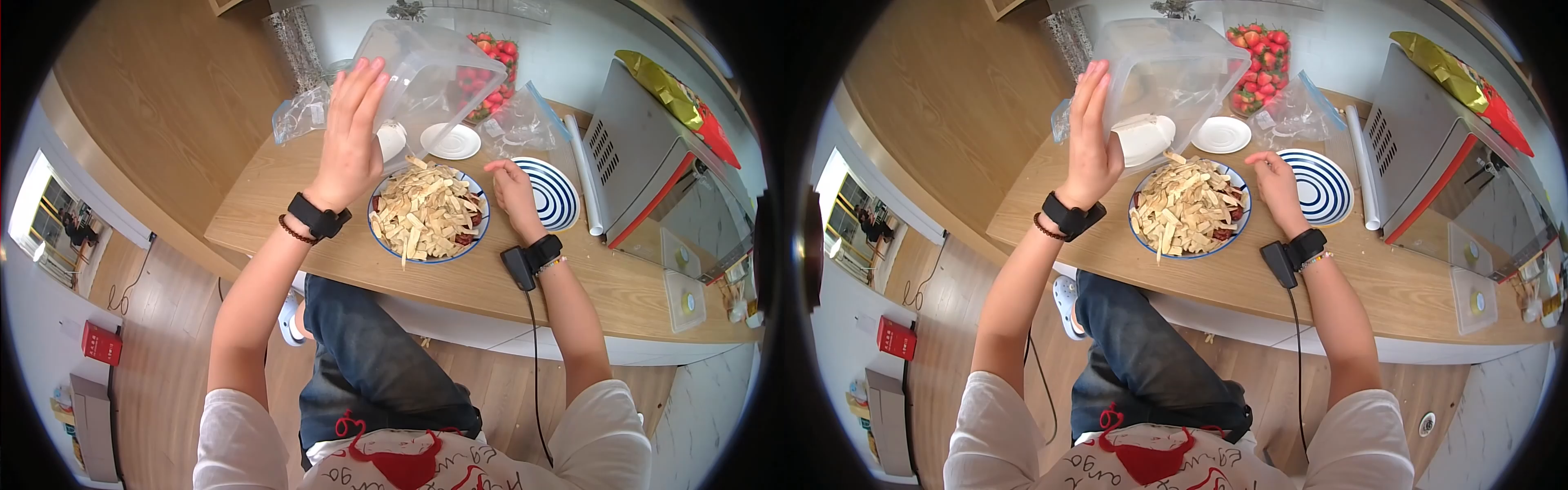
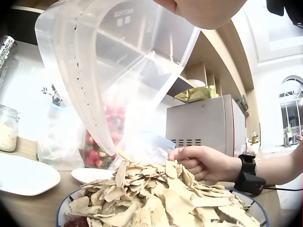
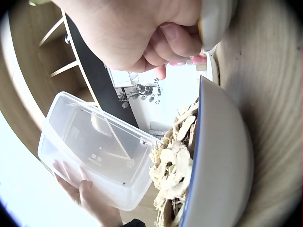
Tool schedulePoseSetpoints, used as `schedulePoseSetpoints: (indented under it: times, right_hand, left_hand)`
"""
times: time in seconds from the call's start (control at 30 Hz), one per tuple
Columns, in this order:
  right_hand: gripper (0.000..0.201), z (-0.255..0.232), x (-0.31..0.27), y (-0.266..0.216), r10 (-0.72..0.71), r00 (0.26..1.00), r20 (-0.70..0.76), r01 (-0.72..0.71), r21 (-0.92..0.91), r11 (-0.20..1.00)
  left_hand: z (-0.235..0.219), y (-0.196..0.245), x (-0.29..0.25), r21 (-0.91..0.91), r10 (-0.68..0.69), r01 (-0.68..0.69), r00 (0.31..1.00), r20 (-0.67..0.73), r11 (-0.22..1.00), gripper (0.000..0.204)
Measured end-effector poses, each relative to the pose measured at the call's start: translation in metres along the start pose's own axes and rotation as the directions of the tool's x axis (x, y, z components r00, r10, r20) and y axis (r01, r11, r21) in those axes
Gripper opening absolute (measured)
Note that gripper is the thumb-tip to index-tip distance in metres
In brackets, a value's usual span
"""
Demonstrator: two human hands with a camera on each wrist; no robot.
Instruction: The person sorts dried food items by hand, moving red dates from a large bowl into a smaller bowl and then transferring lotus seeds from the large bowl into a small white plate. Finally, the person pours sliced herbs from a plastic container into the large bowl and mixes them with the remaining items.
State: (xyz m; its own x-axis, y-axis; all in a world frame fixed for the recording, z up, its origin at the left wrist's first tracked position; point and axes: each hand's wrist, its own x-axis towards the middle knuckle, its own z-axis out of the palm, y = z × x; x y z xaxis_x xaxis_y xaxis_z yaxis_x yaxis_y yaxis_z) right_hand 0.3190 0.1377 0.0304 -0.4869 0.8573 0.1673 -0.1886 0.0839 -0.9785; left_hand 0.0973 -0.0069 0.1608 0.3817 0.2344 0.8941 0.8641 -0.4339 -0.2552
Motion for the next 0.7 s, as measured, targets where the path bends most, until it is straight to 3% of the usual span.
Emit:
schedulePoseSetpoints:
  times: [0.3,0.43,0.53,0.63,0.7]
  right_hand:
    - [0.014,0.000,0.001,0.001,0.007,1.000,-0.011,-0.007,-0.001,1.000]
    - [0.014,0.000,0.001,0.001,0.005,1.000,-0.018,-0.005,-0.008,1.000]
    - [0.014,0.000,0.001,0.001,-0.004,1.000,-0.015,0.004,-0.017,1.000]
    - [0.014,0.000,0.000,0.000,-0.004,1.000,-0.009,0.004,-0.024,1.000]
    - [0.014,0.000,0.001,0.000,-0.003,1.000,-0.008,0.003,-0.025,1.000]
  left_hand:
    - [-0.015,-0.016,0.004,-0.006,-0.228,0.230,0.963,-0.141,0.973,0.078]
    - [-0.020,-0.046,-0.021,0.009,-0.463,0.475,0.861,-0.212,0.880,0.076]
    - [-0.028,-0.079,-0.050,-0.052,-0.677,0.710,0.644,-0.356,0.702,0.069]
    - [-0.047,-0.122,-0.089,-0.362,-0.890,0.822,0.344,-0.298,0.439,0.055]
    - [-0.058,-0.140,-0.120,-0.449,-0.948,0.851,0.160,-0.274,0.273,0.041]
